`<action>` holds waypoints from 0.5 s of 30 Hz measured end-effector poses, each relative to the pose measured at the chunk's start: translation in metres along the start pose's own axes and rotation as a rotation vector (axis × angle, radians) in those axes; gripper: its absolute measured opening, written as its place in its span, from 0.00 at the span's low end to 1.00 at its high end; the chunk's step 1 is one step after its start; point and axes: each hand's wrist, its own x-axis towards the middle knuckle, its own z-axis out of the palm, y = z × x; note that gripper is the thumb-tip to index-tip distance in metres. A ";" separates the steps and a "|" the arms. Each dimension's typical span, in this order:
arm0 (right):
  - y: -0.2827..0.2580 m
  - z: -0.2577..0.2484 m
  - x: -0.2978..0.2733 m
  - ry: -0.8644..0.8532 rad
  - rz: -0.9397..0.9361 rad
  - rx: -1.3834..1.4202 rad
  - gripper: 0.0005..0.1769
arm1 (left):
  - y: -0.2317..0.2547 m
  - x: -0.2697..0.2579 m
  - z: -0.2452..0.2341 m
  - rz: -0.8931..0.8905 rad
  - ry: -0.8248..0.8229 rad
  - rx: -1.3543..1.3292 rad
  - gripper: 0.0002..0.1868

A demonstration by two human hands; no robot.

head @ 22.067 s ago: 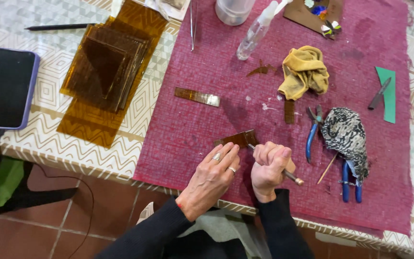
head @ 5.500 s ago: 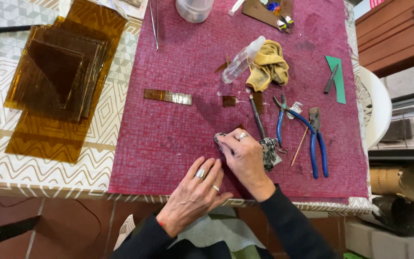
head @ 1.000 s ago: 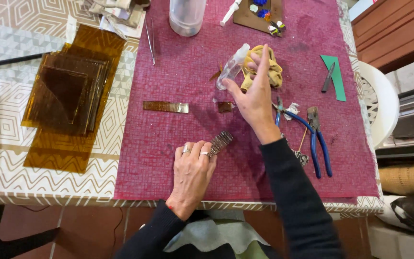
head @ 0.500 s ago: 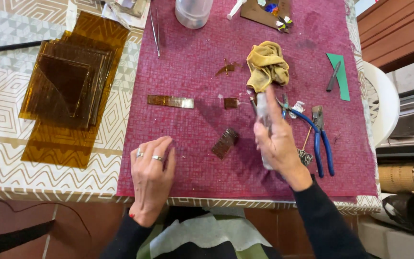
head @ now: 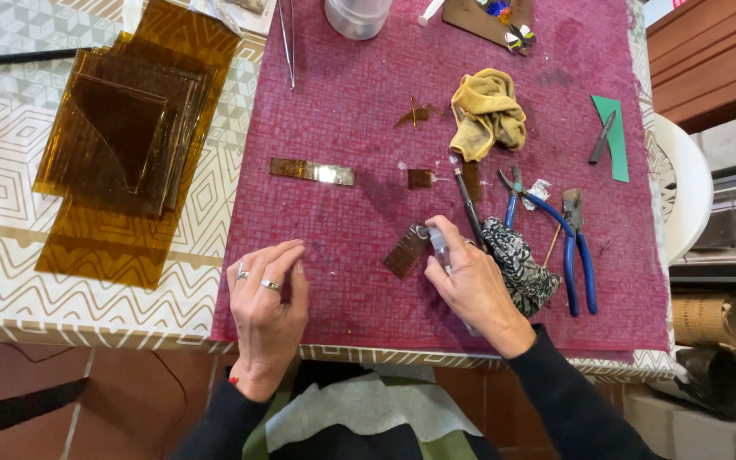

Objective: Cutting, cleaning, and preparing amber glass pieces for stained glass work.

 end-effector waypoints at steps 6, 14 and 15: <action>-0.011 -0.005 -0.001 0.023 -0.055 -0.026 0.36 | 0.001 -0.002 -0.004 0.006 0.068 -0.019 0.14; -0.008 -0.005 -0.008 -0.040 0.004 0.076 0.32 | 0.001 0.000 -0.004 0.004 0.071 -0.030 0.13; -0.008 -0.005 -0.008 -0.040 0.002 0.075 0.32 | 0.001 0.000 -0.004 0.004 0.073 -0.029 0.13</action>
